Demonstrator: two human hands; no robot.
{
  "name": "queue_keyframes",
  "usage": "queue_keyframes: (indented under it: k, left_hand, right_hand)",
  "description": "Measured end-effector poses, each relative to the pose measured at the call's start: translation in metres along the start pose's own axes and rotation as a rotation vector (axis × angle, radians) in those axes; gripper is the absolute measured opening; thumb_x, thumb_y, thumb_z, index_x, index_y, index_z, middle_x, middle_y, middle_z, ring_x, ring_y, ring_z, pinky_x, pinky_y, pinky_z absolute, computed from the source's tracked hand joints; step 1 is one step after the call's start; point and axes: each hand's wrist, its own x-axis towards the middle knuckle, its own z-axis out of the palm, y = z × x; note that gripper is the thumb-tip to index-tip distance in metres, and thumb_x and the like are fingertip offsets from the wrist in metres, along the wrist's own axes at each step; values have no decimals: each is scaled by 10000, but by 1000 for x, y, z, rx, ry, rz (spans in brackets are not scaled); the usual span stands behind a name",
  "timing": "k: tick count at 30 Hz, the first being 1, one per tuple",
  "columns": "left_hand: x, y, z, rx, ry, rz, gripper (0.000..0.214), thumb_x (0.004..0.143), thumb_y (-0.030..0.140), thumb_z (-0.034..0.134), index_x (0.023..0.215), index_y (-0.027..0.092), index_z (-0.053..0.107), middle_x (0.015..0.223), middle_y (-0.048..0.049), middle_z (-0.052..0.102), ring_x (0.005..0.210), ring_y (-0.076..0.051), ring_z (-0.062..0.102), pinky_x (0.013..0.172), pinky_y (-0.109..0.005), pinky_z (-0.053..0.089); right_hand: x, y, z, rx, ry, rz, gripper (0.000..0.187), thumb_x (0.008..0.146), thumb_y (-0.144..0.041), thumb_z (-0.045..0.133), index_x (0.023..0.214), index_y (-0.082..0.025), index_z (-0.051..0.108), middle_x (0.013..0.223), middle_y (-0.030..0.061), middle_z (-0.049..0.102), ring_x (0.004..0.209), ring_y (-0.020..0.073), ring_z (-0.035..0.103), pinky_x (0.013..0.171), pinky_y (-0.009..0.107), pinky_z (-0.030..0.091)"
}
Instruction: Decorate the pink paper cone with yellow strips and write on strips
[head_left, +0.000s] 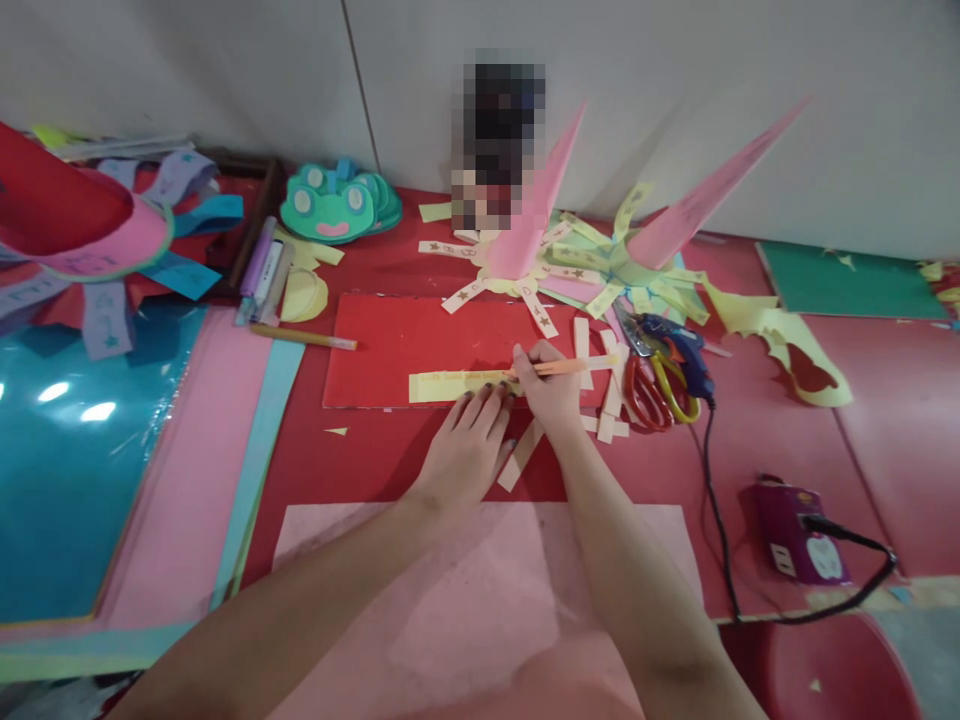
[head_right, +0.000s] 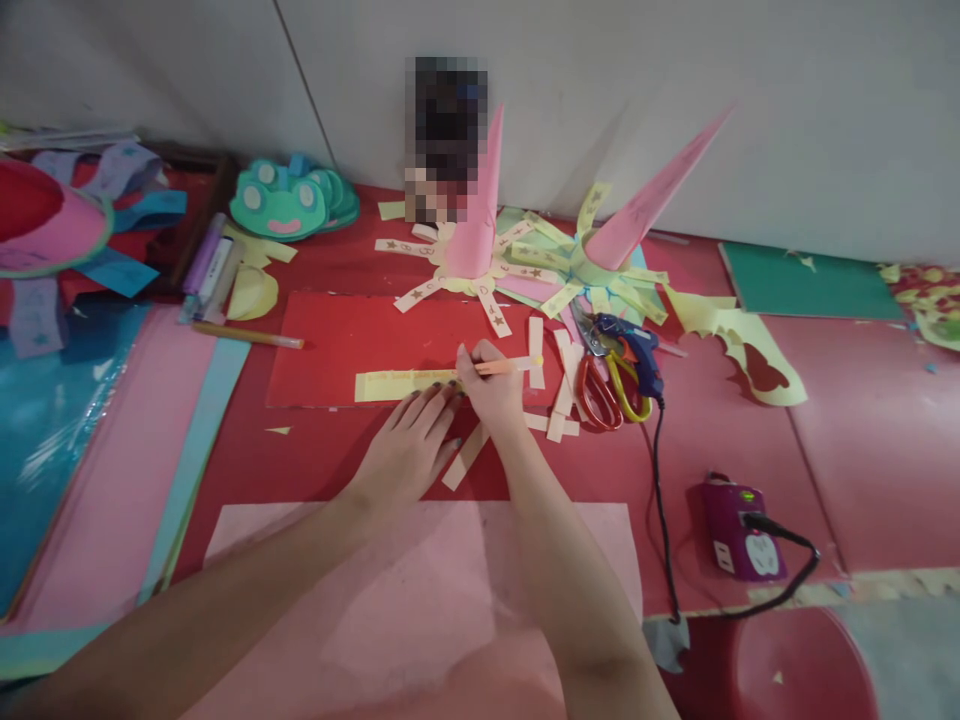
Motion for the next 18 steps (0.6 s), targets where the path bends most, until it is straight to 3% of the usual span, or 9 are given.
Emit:
queue_keyframes:
  k: [18]
  left_hand:
    - [-1,0,1,15,7,9,405,917,245,320,1229,44,481,1335,-135,468,1250,-257,407,1043,-406,340]
  right_hand:
    - [-1,1,1,-35,-5,-23,349,829,-389,458,554,-206,345,462,-71,346,451,70,379,466,214,313]
